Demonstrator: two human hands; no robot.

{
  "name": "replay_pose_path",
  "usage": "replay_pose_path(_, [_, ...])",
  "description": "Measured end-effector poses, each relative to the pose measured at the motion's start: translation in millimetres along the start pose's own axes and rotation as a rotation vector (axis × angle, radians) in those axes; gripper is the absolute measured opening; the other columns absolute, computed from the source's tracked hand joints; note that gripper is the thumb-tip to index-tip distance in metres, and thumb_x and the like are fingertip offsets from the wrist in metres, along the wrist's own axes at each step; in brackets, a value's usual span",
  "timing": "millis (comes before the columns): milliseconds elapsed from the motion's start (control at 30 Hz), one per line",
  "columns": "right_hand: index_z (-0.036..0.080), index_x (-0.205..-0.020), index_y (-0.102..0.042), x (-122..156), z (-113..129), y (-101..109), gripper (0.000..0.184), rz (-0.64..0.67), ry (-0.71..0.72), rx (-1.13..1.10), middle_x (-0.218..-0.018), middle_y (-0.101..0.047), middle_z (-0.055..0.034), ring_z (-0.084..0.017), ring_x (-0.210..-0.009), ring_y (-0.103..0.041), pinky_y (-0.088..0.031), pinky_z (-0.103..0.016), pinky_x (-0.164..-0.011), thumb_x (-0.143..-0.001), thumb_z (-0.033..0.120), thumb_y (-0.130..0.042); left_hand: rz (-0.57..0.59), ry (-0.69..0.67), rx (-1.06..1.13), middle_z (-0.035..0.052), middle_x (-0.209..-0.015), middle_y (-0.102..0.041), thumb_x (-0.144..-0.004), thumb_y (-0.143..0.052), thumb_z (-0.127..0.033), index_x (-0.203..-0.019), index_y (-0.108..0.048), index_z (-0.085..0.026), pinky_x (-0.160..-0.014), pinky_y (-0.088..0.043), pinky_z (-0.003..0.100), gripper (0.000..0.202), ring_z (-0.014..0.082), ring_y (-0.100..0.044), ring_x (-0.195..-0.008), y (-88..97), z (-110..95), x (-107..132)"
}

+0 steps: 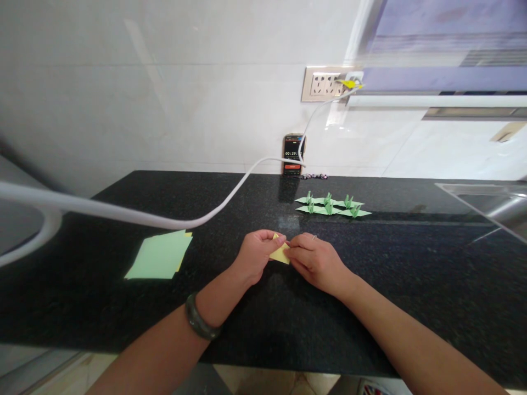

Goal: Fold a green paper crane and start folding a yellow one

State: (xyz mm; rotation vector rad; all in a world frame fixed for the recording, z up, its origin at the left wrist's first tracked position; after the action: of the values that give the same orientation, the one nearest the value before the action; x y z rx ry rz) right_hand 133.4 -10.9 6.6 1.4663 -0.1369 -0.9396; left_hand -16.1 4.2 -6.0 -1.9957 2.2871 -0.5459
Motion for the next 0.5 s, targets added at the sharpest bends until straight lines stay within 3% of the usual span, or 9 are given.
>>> replay_pose_path(500, [0.018, -0.082, -0.061, -0.6, 2.7, 3.0, 0.020, 0.007, 0.022, 0.001, -0.082, -0.056, -0.0067, -0.016, -0.079, -0.050, -0.041, -0.028, -0.068, -0.084, 0.020, -0.041, -0.009, 0.019, -0.020, 0.0011, -0.058, -0.056, -0.066, -0.061, -0.040, -0.069, -0.060, -0.012, -0.046, -0.039, 0.022, 0.028, 0.0102, -0.051, -0.051, 1.3, -0.9, -0.9])
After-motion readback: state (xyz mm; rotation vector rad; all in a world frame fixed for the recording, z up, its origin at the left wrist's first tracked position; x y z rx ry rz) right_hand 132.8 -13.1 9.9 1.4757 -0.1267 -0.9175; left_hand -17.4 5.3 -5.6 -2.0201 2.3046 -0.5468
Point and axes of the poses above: each hand's wrist, its own x-axis away from the middle knuckle, its own y-axis out of the back of the hand, z = x × y, the point moved 1 cm from there along -x, towards the middle knuckle
